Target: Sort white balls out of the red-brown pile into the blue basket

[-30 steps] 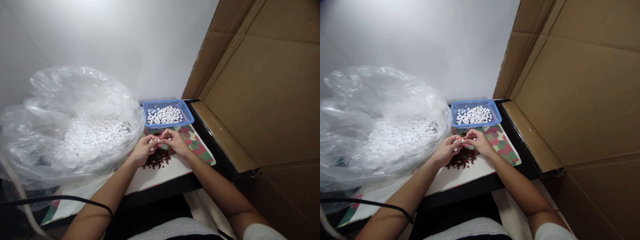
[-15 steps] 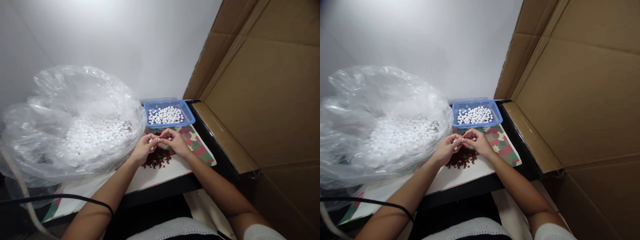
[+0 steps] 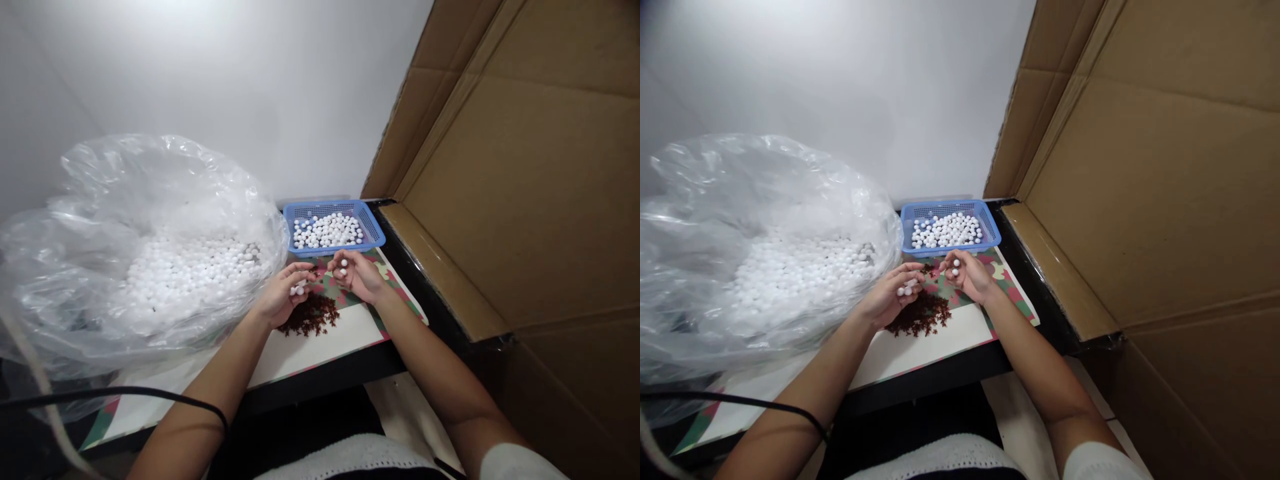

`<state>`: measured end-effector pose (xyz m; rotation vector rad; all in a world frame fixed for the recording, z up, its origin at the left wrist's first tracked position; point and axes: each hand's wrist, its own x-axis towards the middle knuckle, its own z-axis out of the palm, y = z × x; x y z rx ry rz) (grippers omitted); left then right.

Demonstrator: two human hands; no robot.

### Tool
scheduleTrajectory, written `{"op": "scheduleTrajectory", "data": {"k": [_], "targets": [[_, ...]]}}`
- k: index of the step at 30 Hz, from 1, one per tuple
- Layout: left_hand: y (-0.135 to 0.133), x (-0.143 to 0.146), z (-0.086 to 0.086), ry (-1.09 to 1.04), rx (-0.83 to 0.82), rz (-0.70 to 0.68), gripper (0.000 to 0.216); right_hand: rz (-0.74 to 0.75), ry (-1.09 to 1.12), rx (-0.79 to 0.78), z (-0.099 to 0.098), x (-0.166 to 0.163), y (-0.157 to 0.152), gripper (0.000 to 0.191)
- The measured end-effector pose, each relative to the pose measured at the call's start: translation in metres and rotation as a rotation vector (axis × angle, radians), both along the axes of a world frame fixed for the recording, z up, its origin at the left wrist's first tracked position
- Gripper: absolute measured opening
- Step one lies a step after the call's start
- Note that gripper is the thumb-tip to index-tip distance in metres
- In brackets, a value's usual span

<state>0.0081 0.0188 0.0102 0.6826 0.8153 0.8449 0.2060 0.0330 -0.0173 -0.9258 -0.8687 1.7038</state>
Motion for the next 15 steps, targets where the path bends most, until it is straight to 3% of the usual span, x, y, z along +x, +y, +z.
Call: {"op": "scheduleTrajectory", "data": {"k": [3,7,9,12,15], "targets": [[0.002,-0.001,0.001,-0.029,-0.099,-0.002,0.021,0.069,-0.292,0.089,-0.003,0.002,-0.002,0.025],[0.005,-0.002,-0.002,-0.107,-0.161,0.020,0.020,0.028,-0.817,0.466,-0.011,-0.006,-0.003,0.011],[0.005,-0.004,-0.004,-0.135,-0.145,-0.001,0.023,0.030,-0.969,0.586,-0.016,-0.010,-0.003,0.009],[0.003,-0.007,-0.006,-0.159,-0.109,-0.036,0.032,0.064,-1.005,0.641,-0.019,-0.012,-0.003,0.011],[0.002,-0.008,-0.007,-0.177,-0.122,-0.054,0.038,0.031,-0.864,0.558,-0.014,-0.013,-0.005,0.007]]}}
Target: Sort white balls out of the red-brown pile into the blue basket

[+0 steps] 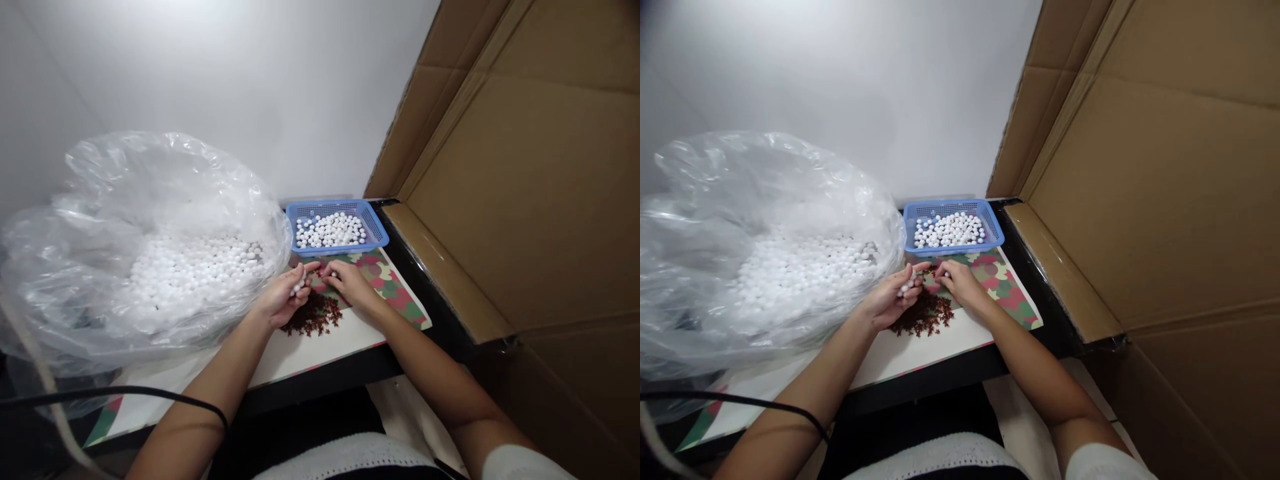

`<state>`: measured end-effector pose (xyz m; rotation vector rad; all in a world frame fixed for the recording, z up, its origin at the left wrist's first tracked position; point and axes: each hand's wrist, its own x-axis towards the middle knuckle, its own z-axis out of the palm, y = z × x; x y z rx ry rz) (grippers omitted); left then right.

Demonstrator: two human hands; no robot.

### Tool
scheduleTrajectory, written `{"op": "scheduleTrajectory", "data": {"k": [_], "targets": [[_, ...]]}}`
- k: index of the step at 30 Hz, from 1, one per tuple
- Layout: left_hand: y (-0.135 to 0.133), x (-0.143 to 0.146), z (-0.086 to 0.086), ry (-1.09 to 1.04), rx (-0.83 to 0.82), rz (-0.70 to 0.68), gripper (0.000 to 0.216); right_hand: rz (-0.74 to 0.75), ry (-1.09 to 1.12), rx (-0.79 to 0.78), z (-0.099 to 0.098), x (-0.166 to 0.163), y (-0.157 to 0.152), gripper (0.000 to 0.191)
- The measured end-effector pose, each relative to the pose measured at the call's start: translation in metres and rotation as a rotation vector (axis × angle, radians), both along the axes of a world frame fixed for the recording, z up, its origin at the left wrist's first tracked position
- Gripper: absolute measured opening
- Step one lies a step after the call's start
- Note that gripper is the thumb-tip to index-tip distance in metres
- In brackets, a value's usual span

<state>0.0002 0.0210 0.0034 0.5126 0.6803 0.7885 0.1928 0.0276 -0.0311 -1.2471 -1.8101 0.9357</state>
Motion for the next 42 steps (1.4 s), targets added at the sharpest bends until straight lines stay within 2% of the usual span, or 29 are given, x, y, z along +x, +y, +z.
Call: {"op": "scheduleTrajectory", "data": {"k": [4,7,11,14,17,20,27,31,34,38,42], "targets": [[0.001,0.001,0.001,-0.006,-0.042,-0.006,0.036,-0.005,0.333,-0.239,0.009,-0.001,-0.004,0.024],[0.000,0.002,0.001,0.016,-0.001,0.014,0.034,-0.021,0.531,-0.359,0.011,-0.002,-0.004,0.031],[-0.001,0.002,-0.001,0.075,0.094,0.011,0.039,-0.054,0.714,-0.441,0.010,-0.003,-0.004,0.034],[-0.001,0.003,-0.003,0.123,0.146,0.015,0.031,-0.042,0.800,-0.479,0.010,-0.002,-0.004,0.034],[-0.001,0.004,-0.002,0.152,0.179,0.027,0.026,0.009,0.806,-0.546,0.011,-0.002,-0.005,0.034],[-0.001,0.007,0.001,0.148,0.145,0.045,0.025,0.029,0.794,-0.579,0.014,-0.002,-0.005,0.033],[0.001,0.007,0.000,0.126,0.075,0.080,0.028,-0.005,0.767,-0.522,0.016,-0.005,-0.006,0.032],[0.000,0.010,-0.002,0.122,0.023,0.113,0.017,-0.004,0.802,-0.499,0.014,-0.013,-0.006,0.035],[-0.001,0.012,-0.002,0.122,0.044,0.141,0.016,-0.021,0.835,-0.449,0.015,-0.019,-0.007,0.033],[-0.001,0.012,-0.004,0.129,0.099,0.088,0.024,-0.026,0.844,-0.401,0.015,-0.018,-0.008,0.031],[0.000,0.011,-0.006,0.139,0.113,0.155,0.030,0.002,0.750,-0.403,0.016,-0.016,-0.010,0.031]]}}
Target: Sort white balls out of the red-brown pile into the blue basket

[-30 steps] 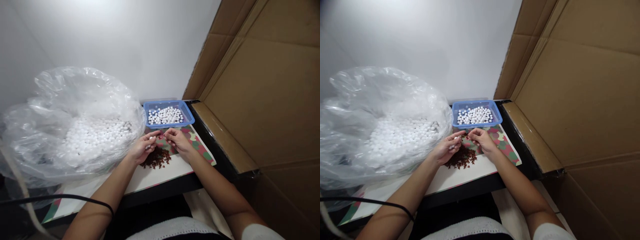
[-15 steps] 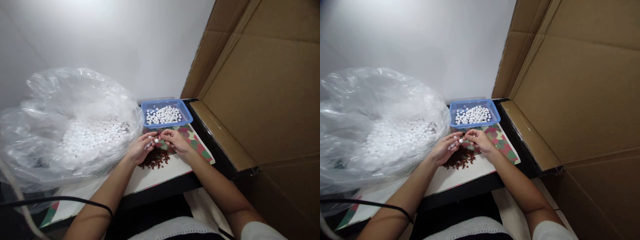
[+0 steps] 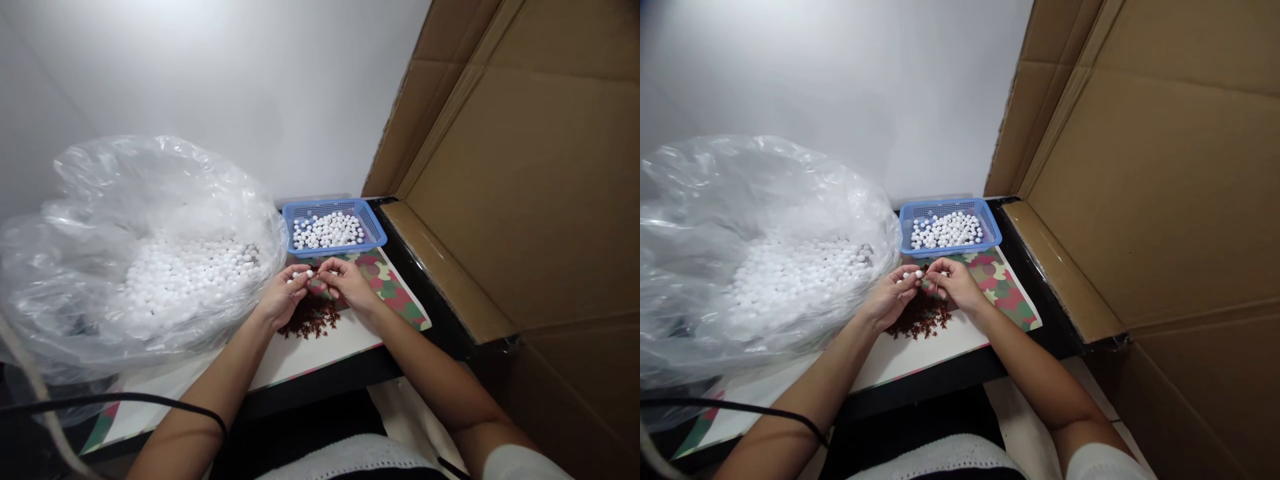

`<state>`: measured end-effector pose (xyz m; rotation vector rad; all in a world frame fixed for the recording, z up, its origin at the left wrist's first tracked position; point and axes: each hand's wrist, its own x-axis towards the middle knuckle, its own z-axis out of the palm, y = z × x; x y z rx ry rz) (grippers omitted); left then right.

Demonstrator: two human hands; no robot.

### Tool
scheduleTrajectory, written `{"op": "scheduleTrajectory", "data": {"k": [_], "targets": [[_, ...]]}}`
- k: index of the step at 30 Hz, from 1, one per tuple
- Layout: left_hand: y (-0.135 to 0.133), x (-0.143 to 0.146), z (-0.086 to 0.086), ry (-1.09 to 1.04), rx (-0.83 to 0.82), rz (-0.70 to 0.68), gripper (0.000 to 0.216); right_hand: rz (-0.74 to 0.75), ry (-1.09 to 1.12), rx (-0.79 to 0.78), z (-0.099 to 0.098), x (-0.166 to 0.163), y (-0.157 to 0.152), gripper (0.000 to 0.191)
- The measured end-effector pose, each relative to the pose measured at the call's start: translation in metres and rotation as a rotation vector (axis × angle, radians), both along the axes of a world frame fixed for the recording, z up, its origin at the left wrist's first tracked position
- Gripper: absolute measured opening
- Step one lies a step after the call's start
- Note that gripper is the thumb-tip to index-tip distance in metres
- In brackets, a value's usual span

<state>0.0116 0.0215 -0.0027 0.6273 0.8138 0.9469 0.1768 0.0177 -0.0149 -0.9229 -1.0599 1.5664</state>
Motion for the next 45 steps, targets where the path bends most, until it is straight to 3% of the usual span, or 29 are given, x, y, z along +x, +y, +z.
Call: {"op": "scheduleTrajectory", "data": {"k": [11,19,26,31,33,39,42,45], "targets": [[-0.003,0.003,0.002,0.092,0.040,0.033,0.032,0.035,-0.065,0.015,0.004,-0.005,-0.005,0.032],[-0.005,0.005,0.001,0.038,0.014,0.083,0.035,-0.093,-0.221,0.187,0.001,-0.010,-0.008,0.024],[-0.009,0.006,0.004,0.087,0.080,0.096,0.032,-0.160,-0.233,0.194,0.000,-0.011,-0.010,0.029],[-0.009,0.007,0.007,0.165,0.121,0.050,0.030,-0.018,-0.262,0.242,0.003,-0.010,-0.008,0.030],[-0.007,0.007,0.009,0.180,0.115,0.076,0.032,0.050,-0.206,0.197,0.004,-0.009,-0.006,0.030],[-0.002,-0.001,0.016,0.153,0.039,0.152,0.029,-0.048,0.140,-0.078,0.000,0.003,0.006,0.023],[0.000,-0.007,0.019,0.138,-0.009,0.115,0.021,-0.020,-0.014,-0.066,-0.006,0.011,0.010,0.019],[-0.001,-0.011,0.018,0.141,0.025,0.073,0.021,-0.080,-0.446,0.165,-0.014,0.012,0.011,0.013]]}}
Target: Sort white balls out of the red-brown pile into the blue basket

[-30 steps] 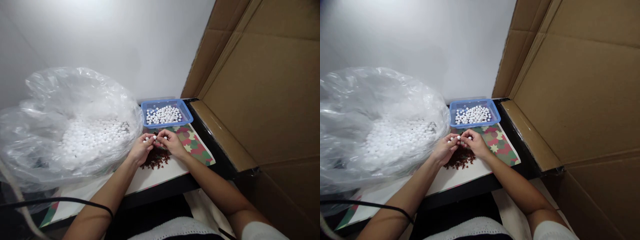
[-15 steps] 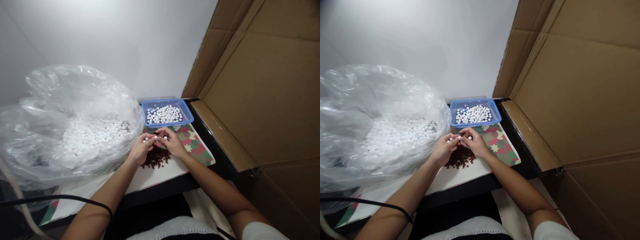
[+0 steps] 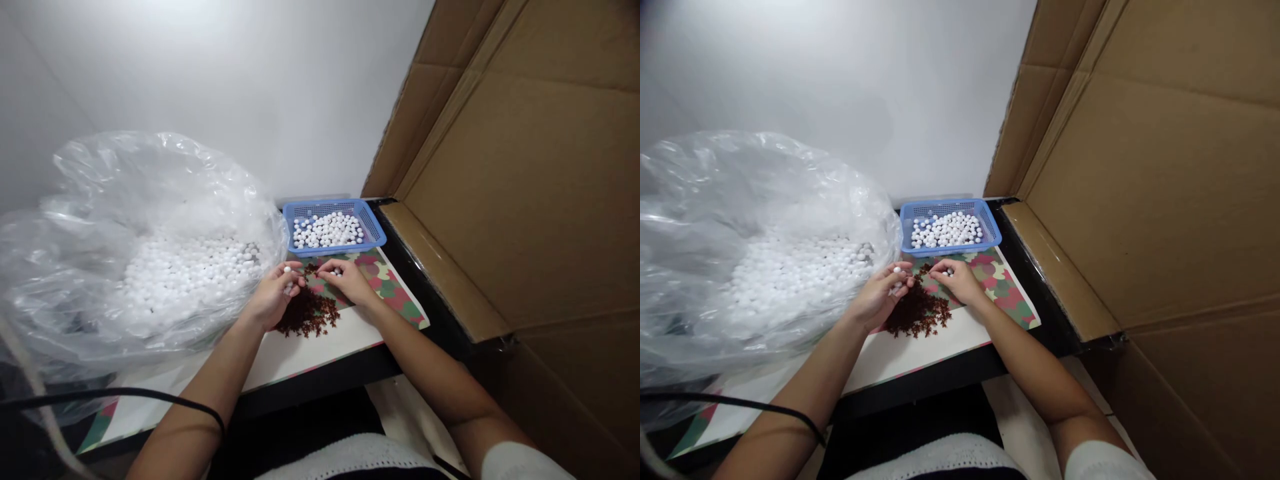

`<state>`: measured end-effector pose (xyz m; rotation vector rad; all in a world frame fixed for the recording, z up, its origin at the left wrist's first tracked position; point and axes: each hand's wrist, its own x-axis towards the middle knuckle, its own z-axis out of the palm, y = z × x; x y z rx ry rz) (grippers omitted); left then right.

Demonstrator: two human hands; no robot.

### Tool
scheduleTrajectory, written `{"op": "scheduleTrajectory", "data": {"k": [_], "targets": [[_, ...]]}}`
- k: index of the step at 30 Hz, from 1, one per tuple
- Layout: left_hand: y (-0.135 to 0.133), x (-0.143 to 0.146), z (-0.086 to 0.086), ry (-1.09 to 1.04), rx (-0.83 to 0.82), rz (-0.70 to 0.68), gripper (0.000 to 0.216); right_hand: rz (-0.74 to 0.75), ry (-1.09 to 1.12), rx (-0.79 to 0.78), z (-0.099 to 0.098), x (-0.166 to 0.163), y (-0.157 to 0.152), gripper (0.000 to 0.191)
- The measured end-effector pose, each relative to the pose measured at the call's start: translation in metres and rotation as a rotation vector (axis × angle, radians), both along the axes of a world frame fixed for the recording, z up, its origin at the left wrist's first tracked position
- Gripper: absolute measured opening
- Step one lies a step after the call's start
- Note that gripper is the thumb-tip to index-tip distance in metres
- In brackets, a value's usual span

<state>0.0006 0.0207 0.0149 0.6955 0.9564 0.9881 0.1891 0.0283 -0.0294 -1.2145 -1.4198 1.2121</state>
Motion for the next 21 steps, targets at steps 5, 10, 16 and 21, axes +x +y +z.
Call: {"op": "scheduleTrajectory", "data": {"k": [5,10,16,21], "targets": [[-0.001,0.000,-0.005,0.014,0.042,-0.057,0.024,0.038,-0.479,0.294,-0.010,-0.006,0.001,0.015],[-0.003,0.003,-0.003,0.031,0.028,-0.072,0.026,0.030,-0.440,0.299,-0.007,-0.008,0.001,0.013],[-0.004,0.003,-0.005,-0.050,-0.020,-0.064,0.030,0.038,0.175,-0.075,0.005,-0.009,-0.005,0.022],[-0.007,0.005,-0.007,-0.029,0.033,-0.112,0.022,0.061,0.373,-0.192,0.008,-0.010,-0.006,0.033]]}}
